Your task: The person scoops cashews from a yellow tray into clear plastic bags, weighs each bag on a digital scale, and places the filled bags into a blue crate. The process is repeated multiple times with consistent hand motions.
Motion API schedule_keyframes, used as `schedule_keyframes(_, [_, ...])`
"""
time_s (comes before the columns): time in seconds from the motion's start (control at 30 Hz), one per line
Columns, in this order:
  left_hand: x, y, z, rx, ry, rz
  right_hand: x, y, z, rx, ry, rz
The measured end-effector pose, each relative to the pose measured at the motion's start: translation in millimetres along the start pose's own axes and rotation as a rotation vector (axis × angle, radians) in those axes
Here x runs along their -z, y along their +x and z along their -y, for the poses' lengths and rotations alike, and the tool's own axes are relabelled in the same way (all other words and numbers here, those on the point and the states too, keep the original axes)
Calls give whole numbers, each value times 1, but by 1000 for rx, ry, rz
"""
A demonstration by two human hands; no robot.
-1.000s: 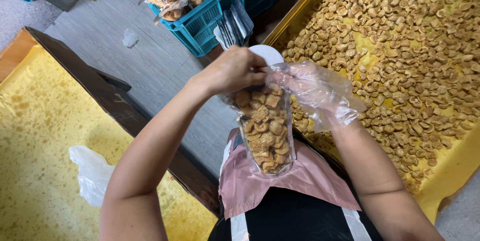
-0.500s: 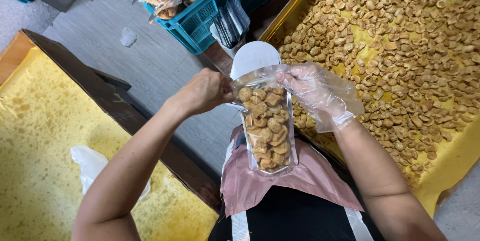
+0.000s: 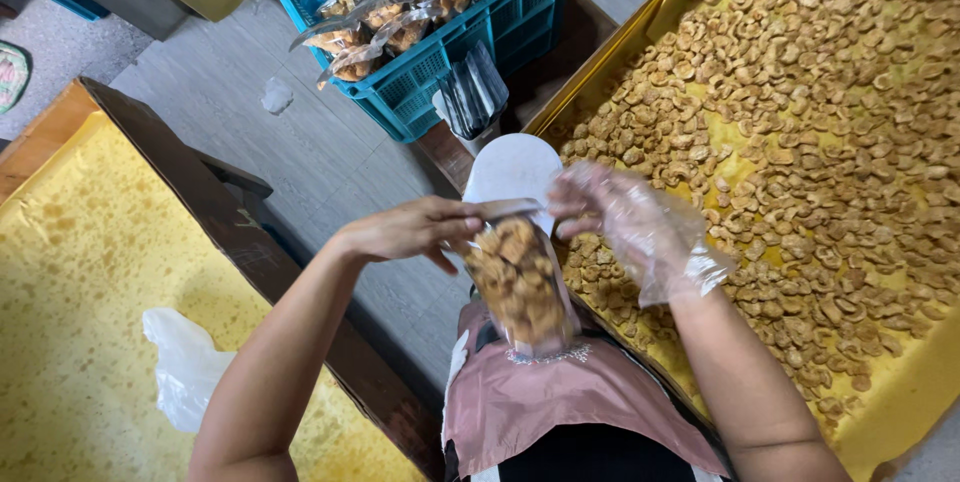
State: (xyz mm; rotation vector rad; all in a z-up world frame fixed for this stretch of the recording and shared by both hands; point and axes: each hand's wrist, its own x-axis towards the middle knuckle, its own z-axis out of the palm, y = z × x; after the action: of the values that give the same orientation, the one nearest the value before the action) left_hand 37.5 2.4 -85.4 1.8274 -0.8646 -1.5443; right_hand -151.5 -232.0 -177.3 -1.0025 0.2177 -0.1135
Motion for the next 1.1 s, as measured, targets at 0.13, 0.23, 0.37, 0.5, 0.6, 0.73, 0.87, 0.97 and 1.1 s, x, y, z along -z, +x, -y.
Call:
schedule_keyframes(0.13, [64,-44,-21,-443,126,-404,11,26,10,78,78,-133])
schedule_keyframes(0.23, [136,-60,-32,-326,277,-941,2,54,1,85,40,-202])
schedule_keyframes(0.37, [255,-29,-19,-730,802,-1225,-18,104,-13,50,22,-242])
schedule_keyframes(0.5, [366,49,41,-625,645,-1251,-35,148,-33,-13,-40,-312])
schedule_keyframes(0.6, [414,101,105,-536,766,-1206,-35,169,-46,-111,-149,-381])
schedule_keyframes(0.73, [435,142,183,-503,672,-1176,-24,181,-58,-88,-146,-321])
schedule_keyframes(0.87, [440,160,227,-422,539,-1113,-19,188,-68,-106,-104,-402])
schedule_keyframes(0.97, [442,163,231,-408,480,-1190,-17,198,-74,-115,-151,-392])
schedule_keyframes(1.1, [431,139,197,-390,498,-1127,-21,210,-82,-83,-134,-389])
